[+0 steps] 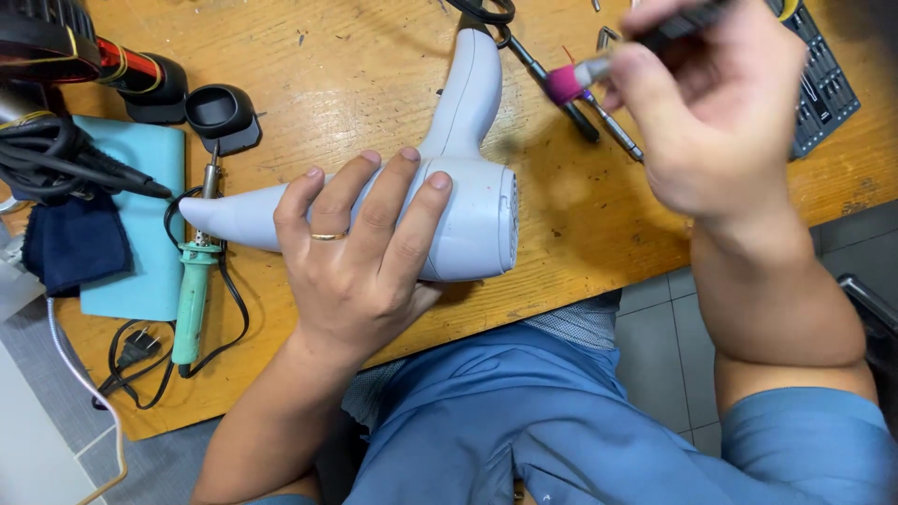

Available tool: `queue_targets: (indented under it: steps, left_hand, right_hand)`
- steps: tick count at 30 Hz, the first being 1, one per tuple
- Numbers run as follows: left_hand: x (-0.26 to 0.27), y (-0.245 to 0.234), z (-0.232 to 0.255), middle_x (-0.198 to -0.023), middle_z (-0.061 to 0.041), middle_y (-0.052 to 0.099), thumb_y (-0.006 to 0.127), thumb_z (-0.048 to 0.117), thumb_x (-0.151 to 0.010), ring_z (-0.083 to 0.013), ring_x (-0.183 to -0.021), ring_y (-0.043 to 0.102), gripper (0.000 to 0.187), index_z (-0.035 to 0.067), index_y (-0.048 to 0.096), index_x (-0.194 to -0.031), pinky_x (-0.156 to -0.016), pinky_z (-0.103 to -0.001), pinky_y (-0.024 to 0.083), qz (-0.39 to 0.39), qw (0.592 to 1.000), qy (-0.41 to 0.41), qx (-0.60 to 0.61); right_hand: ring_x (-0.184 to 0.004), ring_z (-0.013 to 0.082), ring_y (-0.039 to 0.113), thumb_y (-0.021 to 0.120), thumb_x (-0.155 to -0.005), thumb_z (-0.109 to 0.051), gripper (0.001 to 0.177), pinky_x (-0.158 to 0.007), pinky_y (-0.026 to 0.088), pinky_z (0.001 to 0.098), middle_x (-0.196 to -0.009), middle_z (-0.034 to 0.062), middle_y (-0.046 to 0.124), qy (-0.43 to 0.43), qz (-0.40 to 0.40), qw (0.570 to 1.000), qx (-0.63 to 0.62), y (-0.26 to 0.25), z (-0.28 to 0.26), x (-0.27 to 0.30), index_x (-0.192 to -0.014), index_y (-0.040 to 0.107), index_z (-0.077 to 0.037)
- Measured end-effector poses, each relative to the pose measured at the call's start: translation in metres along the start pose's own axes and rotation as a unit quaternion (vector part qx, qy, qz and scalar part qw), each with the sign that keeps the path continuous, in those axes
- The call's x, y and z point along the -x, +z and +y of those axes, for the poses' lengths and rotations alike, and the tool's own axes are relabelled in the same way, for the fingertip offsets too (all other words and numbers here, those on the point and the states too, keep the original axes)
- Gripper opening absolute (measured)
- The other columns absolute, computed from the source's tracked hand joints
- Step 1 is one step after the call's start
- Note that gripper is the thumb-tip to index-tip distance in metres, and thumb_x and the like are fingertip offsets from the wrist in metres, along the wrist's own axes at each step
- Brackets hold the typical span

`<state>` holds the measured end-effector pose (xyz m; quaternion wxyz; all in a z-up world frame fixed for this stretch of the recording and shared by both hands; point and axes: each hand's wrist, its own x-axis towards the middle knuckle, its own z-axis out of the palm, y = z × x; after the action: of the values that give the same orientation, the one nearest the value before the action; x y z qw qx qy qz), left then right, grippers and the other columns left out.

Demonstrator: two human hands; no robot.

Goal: Disassembling, cleaning, and reassembling a hair dryer using a screwdriver and a brush

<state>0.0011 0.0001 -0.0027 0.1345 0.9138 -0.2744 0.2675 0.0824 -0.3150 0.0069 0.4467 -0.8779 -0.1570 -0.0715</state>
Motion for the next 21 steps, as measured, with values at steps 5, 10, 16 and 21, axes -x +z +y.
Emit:
queue_targets:
  steps: [5, 10, 16, 21]
  left_hand:
    - [-0.001, 0.003, -0.001, -0.143, -0.016, 0.084, 0.058, 0.051, -0.118, -0.0385, -0.123, 0.08, 0.05, 0.013, 0.075, -0.147, -0.114, -0.058, 0.047, 0.01, 1.0, 0.0, 0.001]
    - [0.001, 0.0, -0.001, -0.147, -0.016, 0.082, 0.063, 0.047, -0.115, -0.0389, -0.129, 0.077, 0.051, 0.012, 0.074, -0.149, -0.114, -0.058, 0.047, -0.004, 1.0, -0.004, 0.003]
    - [0.001, 0.0, 0.001, -0.147, -0.017, 0.081, 0.056, 0.052, -0.118, -0.0383, -0.13, 0.075, 0.054, 0.011, 0.073, -0.149, -0.114, -0.058, 0.046, -0.003, 1.0, -0.007, 0.003]
    - [0.0, 0.001, -0.003, -0.147, -0.016, 0.08, 0.066, 0.041, -0.113, -0.0387, -0.129, 0.075, 0.047, 0.011, 0.074, -0.148, -0.112, -0.057, 0.048, 0.0, 1.0, -0.007, -0.011]
  right_hand:
    - [-0.099, 0.0205, 0.081, 0.08, -0.114, -0.026, 0.023, -0.091, 0.076, 0.0289, -0.112, 0.0112, 0.074, -0.053, 0.092, 0.944, -0.313, 0.033, -0.033, 0.058, -0.123, 0.066, -0.011]
    - [-0.096, 0.0202, 0.071, 0.079, -0.117, -0.007, 0.014, -0.087, 0.058, 0.0288, -0.111, 0.0149, 0.073, 0.077, 0.044, 0.987, -0.13, 0.033, -0.002, 0.076, -0.122, 0.07, 0.001]
    - [-0.082, 0.0332, 0.076, 0.078, -0.108, -0.006, 0.014, -0.08, 0.063, 0.0451, -0.099, 0.0202, 0.073, -0.113, 0.076, 0.959, -0.249, 0.048, -0.004, 0.087, -0.115, 0.069, 0.003]
    - [-0.092, 0.031, 0.078, 0.079, -0.114, -0.007, 0.017, -0.089, 0.062, 0.0388, -0.107, 0.0204, 0.077, -0.053, 0.042, 0.996, -0.06, 0.035, -0.005, 0.08, -0.12, 0.07, 0.005]
